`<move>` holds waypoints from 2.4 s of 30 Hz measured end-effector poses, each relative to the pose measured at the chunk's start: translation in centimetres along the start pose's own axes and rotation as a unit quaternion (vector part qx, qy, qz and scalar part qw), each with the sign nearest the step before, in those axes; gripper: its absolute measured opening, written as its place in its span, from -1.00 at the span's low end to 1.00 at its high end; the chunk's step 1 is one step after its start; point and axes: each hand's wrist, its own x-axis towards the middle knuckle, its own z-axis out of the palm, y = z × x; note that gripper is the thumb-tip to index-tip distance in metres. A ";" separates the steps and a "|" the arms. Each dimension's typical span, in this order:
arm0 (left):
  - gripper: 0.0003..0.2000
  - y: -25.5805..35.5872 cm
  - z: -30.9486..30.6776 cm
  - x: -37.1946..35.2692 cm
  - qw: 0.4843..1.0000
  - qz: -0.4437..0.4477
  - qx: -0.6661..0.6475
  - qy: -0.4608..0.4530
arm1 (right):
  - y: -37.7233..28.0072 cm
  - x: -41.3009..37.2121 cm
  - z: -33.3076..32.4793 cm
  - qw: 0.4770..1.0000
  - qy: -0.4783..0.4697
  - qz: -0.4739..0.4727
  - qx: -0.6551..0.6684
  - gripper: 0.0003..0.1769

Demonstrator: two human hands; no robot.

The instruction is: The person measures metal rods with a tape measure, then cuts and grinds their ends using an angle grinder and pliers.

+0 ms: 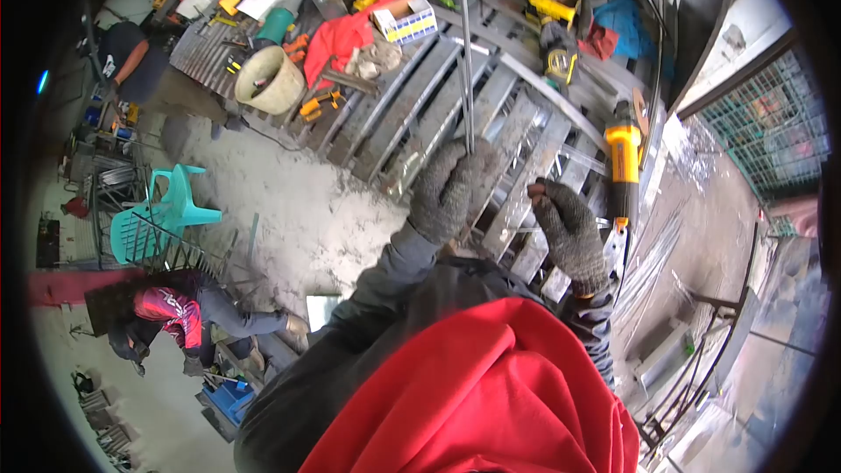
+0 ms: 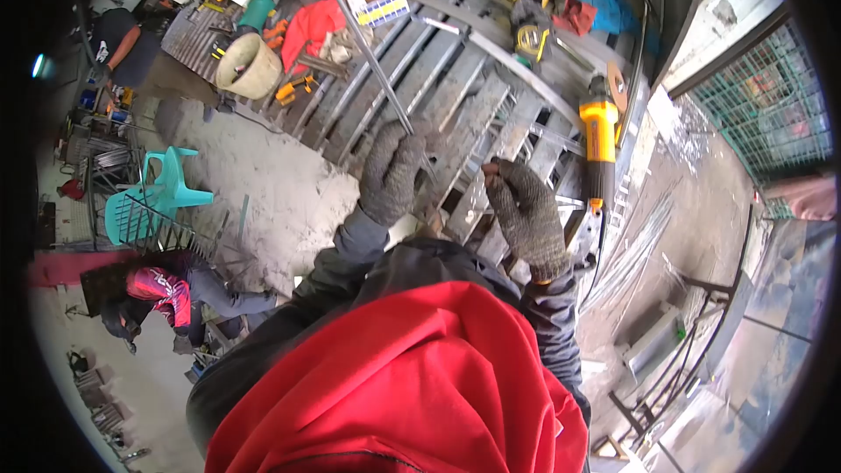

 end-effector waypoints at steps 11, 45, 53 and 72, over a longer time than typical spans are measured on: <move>-0.78 0.0 -0.4 0.3 0.999 -0.007 -0.010 0.029 | 3.6 1.8 6.4 0.984 -0.146 0.083 -0.055 -0.53; -0.78 6.9 -2.8 3.1 0.951 0.085 0.273 -0.114 | 5.7 0.8 8.7 0.962 -0.068 -0.088 -0.249 -0.65; -0.79 7.0 -2.7 2.3 0.958 0.100 0.249 -0.098 | 6.3 0.8 7.0 0.977 -0.080 -0.068 -0.185 -0.62; -0.56 6.2 -2.4 -0.4 0.911 0.194 0.324 -0.167 | 6.1 0.3 7.9 0.963 -0.098 -0.156 -0.196 -0.62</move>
